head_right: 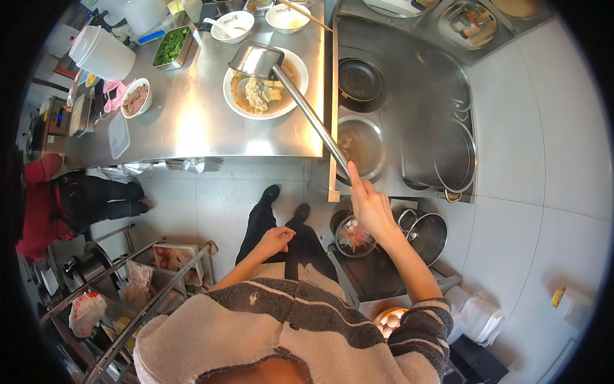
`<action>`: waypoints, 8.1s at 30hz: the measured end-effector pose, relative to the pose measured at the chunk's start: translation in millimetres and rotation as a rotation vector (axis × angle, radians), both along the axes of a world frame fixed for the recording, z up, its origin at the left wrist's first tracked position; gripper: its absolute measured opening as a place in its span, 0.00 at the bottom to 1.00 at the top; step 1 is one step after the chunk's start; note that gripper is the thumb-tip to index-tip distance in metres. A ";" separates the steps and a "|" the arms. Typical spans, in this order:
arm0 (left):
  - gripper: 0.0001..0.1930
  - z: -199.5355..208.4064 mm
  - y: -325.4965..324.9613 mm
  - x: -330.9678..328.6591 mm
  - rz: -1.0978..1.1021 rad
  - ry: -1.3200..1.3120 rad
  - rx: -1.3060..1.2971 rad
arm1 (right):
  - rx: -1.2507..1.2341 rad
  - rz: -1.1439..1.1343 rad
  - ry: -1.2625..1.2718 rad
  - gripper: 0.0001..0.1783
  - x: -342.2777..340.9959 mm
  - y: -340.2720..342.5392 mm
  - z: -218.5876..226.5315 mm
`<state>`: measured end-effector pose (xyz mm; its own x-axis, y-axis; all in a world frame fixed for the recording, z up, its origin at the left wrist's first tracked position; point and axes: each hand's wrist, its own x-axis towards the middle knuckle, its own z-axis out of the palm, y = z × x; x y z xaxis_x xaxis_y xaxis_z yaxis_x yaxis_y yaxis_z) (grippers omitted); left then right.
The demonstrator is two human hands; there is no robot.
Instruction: The person ladles broth and solid ingredients from a pot into a bowl containing noodles and meat, then adds chopped green garnish by hand. The finished bowl is carried to a table in the dining area.
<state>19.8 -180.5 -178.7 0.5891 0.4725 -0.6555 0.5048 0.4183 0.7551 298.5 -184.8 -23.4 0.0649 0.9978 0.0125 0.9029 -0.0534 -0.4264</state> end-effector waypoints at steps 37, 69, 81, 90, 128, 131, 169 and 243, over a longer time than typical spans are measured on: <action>0.07 6.7 70.6 4.4 0.362 -0.029 0.336 | 0.004 -0.069 0.298 0.32 8.2 -3.4 -1.6; 0.11 57.8 368.5 86.9 0.583 0.316 0.925 | -0.048 -0.229 0.492 0.30 -17.5 0.9 7.0; 0.14 75.9 361.1 94.6 0.155 0.251 1.300 | -0.057 -0.667 1.109 0.27 8.3 -68.7 23.2; 0.05 61.9 131.4 97.9 0.025 -0.214 0.533 | -0.217 -0.800 0.485 0.28 28.4 -150.8 -72.6; 0.09 -3.6 23.3 96.8 -0.198 -0.051 0.065 | -0.420 -0.756 0.106 0.36 18.4 -116.3 -214.8; 0.09 -3.0 24.3 95.4 -0.193 -0.049 0.058 | -0.327 -0.756 0.100 0.36 12.3 -110.1 -225.9; 0.09 -9.4 23.2 86.0 -0.175 -0.013 0.053 | -0.296 -0.723 0.026 0.34 15.4 -119.9 -240.8; 0.10 -12.5 28.3 73.6 -0.120 -0.056 0.050 | -0.439 -0.660 0.035 0.36 33.0 -116.0 -185.8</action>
